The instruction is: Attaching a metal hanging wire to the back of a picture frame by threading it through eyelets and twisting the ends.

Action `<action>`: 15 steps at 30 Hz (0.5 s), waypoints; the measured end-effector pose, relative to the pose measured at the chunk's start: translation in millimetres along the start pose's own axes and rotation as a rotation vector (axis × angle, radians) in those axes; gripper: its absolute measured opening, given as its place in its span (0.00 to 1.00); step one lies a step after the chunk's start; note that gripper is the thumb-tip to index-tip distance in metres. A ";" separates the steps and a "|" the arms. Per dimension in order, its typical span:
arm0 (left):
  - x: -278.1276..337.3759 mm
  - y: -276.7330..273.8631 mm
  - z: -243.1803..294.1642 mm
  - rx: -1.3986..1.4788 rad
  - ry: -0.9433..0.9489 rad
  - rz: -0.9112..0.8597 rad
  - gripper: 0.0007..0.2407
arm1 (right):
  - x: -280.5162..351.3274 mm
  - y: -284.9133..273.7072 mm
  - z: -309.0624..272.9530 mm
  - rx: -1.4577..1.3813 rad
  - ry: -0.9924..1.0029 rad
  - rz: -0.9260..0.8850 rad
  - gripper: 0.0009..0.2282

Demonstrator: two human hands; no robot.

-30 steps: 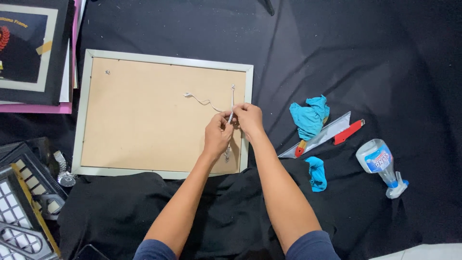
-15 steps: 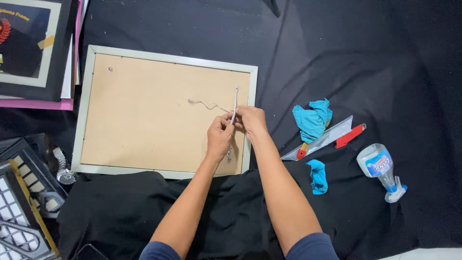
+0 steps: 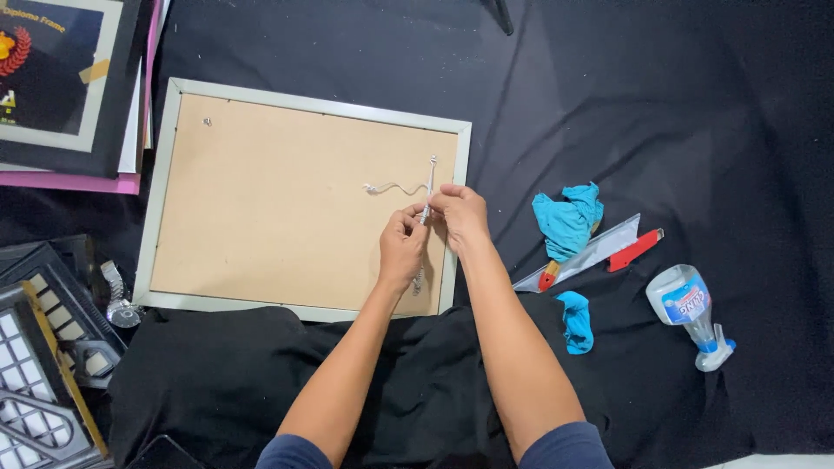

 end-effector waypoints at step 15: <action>-1.8 0.4 -3.1 -0.040 0.031 0.002 0.03 | -33.5 -2.3 14.6 0.603 -0.497 0.205 0.20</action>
Point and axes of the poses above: each hand's wrist, its own x-axis away from the middle knuckle, its own y-axis out of the palm, z = x × y, the point moved 2 cm from there along -x, towards the middle knuckle, and after that the axes turned 5 degrees about z, right-handed, at the moved point
